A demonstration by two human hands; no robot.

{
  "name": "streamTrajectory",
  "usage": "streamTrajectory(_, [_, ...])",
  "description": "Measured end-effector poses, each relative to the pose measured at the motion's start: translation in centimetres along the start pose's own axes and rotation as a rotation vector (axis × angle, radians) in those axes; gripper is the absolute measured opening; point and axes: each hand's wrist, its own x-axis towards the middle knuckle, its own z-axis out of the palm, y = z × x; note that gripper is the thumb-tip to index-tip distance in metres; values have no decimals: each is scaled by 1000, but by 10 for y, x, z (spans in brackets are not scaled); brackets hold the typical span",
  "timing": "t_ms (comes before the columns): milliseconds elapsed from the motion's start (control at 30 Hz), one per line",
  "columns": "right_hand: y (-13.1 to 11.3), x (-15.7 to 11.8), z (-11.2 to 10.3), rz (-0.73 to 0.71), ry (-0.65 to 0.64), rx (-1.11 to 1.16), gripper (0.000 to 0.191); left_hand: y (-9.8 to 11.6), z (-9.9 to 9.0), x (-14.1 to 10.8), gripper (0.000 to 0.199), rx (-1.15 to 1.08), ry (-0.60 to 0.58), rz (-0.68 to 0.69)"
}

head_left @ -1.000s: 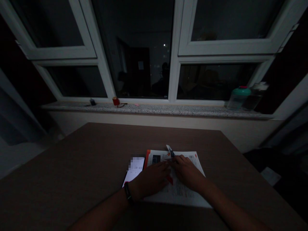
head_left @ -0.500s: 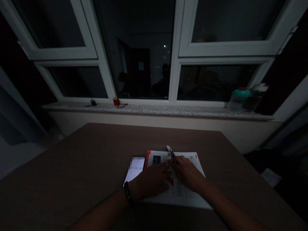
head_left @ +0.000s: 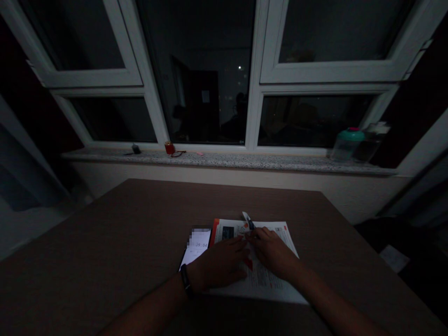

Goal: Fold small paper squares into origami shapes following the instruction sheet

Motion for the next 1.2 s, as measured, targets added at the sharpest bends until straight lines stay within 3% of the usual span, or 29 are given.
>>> streamTrajectory(433, [4, 1, 1, -24, 14, 1, 45, 9, -11, 4, 28, 60, -48, 25])
streamTrajectory(1200, [3, 0, 2, -28, 12, -29, 47, 10, -10, 2, 30, 43, -74, 40])
